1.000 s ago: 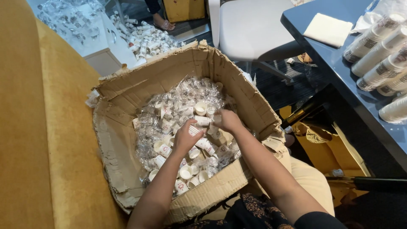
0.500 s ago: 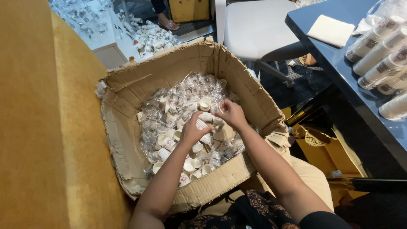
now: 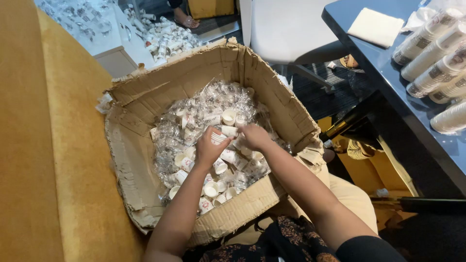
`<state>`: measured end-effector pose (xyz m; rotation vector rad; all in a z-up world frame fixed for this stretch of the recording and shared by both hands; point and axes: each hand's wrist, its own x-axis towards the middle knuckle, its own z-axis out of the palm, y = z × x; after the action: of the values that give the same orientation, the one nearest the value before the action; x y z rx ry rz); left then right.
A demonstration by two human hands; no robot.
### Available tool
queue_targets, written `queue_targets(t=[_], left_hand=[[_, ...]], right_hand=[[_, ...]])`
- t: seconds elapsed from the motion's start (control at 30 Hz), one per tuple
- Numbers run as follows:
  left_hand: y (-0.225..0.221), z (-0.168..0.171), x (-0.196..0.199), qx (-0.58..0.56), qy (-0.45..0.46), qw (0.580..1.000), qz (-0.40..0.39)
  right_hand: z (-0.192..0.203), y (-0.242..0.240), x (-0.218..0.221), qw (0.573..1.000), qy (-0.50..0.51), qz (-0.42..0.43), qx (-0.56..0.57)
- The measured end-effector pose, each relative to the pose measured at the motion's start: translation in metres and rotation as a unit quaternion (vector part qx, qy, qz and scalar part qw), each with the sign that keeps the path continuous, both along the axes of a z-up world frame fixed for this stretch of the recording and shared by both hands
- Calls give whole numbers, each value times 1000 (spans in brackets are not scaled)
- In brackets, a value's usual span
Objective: Sorting and counting stacks of paper cups from a cardboard box onto a table.
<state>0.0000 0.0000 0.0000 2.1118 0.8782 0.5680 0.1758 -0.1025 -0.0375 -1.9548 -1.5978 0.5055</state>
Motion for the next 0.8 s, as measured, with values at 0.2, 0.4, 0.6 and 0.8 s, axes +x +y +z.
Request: queue_targets(t=[0.2, 0.4, 0.6, 0.8], left_hand=[[2, -4, -2, 65, -57, 996, 6], [-3, -13, 2, 22, -19, 999, -29], [8, -21, 0, -5, 30, 999, -38], [2, -21, -1, -32, 95, 994, -34]], right_hand=[[-99, 12, 19, 955, -159, 11, -251], [-114, 24, 31, 969, -67, -33, -236], [-45, 25, 25, 971, -4, -117, -207], [23, -1, 17, 958, -30, -252, -133]])
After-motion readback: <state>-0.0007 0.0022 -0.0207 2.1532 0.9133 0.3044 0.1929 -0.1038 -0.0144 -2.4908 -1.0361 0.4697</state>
